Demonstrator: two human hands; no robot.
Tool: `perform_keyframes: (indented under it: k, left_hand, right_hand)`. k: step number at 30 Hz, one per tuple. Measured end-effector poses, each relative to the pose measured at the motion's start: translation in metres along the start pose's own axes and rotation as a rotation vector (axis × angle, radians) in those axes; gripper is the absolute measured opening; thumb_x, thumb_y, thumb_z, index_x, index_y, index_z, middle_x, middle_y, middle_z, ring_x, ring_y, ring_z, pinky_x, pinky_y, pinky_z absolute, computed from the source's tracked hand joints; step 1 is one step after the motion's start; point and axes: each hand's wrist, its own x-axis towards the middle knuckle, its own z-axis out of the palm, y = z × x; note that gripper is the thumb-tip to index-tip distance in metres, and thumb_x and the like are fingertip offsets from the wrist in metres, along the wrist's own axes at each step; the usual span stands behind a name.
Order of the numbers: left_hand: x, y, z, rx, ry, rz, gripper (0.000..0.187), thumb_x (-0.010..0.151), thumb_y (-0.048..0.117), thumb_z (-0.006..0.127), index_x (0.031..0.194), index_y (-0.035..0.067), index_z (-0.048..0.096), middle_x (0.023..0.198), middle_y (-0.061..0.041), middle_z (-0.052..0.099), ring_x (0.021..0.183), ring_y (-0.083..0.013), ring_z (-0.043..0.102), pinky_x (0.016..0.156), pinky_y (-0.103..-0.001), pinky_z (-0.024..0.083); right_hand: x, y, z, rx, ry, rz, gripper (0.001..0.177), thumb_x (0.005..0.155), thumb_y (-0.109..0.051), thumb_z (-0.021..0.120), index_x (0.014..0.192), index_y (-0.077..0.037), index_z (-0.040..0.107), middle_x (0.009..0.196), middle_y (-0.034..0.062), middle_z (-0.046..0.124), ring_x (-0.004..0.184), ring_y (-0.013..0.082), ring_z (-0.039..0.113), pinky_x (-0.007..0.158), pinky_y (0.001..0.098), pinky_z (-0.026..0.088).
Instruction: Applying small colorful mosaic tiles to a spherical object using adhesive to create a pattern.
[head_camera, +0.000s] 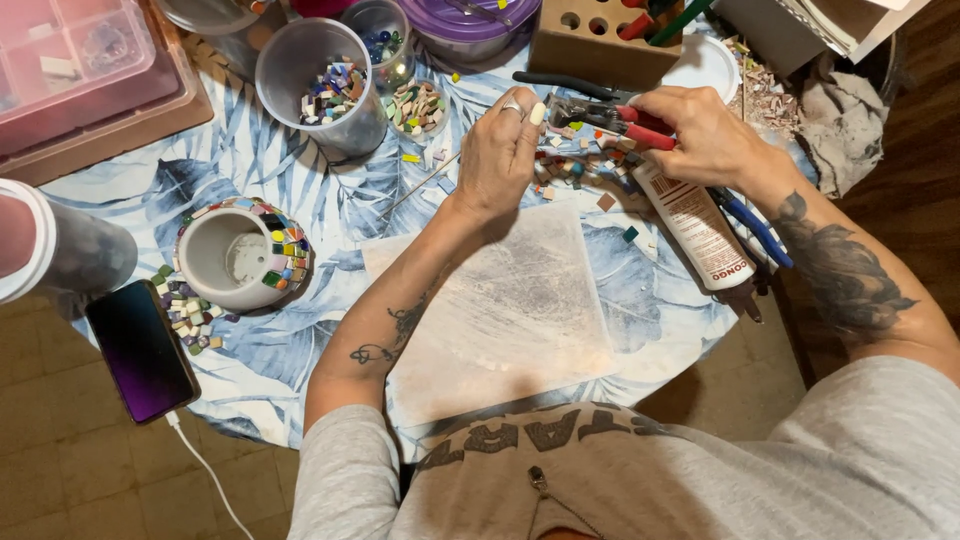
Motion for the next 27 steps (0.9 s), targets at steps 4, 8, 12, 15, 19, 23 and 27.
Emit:
perform_keyframes:
  k: [4,8,12,15,19,23,27]
  left_hand:
    - [0.002,0.002,-0.004,-0.046,-0.009,-0.016,0.022,0.090,0.020,0.029,0.074,0.008,0.037,0.067,-0.003,0.039,0.057,-0.0164,0.038,0.049,-0.030,0.030]
    - [0.007,0.003,-0.010,-0.113,-0.017,0.001,0.030,0.090,0.028,0.032,0.071,0.008,0.043,0.065,-0.002,0.042,0.057,-0.0147,0.041,0.051,-0.028,0.032]
    - [0.007,-0.002,-0.008,-0.164,-0.005,-0.003,0.030,0.090,0.024,0.034,0.065,0.009,0.039,0.062,0.000,0.038,0.054,-0.0115,0.036,0.047,-0.026,0.030]
    - [0.007,0.003,-0.011,-0.156,-0.029,0.010,0.028,0.090,0.022,0.031,0.068,0.008,0.036,0.063,-0.002,0.037,0.057,-0.0143,0.036,0.052,-0.028,0.029]
    - [0.009,0.007,-0.014,-0.122,-0.020,0.018,0.028,0.090,0.023,0.030,0.070,0.008,0.041,0.064,-0.002,0.042,0.056,-0.0152,0.041,0.051,-0.029,0.032]
    - [0.009,0.017,-0.017,-0.141,-0.014,0.050,0.027,0.090,0.021,0.034,0.068,0.007,0.037,0.063,-0.002,0.038,0.055,-0.0138,0.038,0.049,-0.028,0.030]
    - [0.008,0.031,-0.020,-0.112,-0.018,0.091,0.029,0.090,0.024,0.033,0.066,0.008,0.039,0.062,-0.001,0.040,0.054,-0.0123,0.039,0.046,-0.025,0.032]
  right_hand:
    - [-0.001,-0.001,-0.003,0.003,-0.004,0.005,0.037,0.068,-0.010,0.059,0.101,0.004,0.051,0.079,0.0155,0.052,0.063,0.0251,0.051,0.057,0.0323,0.046]
    - [-0.003,-0.003,-0.008,0.003,0.037,0.093,0.018,0.085,-0.013,0.046,0.094,0.001,0.052,0.075,0.0104,0.047,0.055,0.0181,0.041,0.053,0.0284,0.038]
    - [-0.005,0.006,-0.005,0.045,0.153,0.038,0.020,0.086,-0.008,0.050,0.100,0.006,0.053,0.083,0.0177,0.054,0.066,0.0254,0.054,0.066,0.0373,0.050]
    - [-0.012,0.009,-0.006,-0.069,0.223,0.019,0.027,0.091,-0.019,0.054,0.102,0.006,0.054,0.079,0.0148,0.055,0.065,0.0225,0.053,0.060,0.0323,0.047]
    - [-0.042,0.017,-0.014,-0.123,0.225,0.134,0.026,0.091,-0.018,0.053,0.100,0.006,0.054,0.086,0.0185,0.056,0.071,0.0260,0.054,0.069,0.0368,0.047]
    - [-0.088,0.038,-0.007,-0.222,0.213,0.399,0.038,0.089,-0.030,0.059,0.102,0.005,0.054,0.089,0.0209,0.052,0.078,0.0297,0.049,0.069,0.0415,0.045]
    - [-0.105,0.064,0.018,-0.271,0.192,0.545,0.047,0.088,-0.039,0.058,0.094,0.007,0.050,0.105,0.0301,0.050,0.094,0.0403,0.049,0.080,0.0513,0.043]
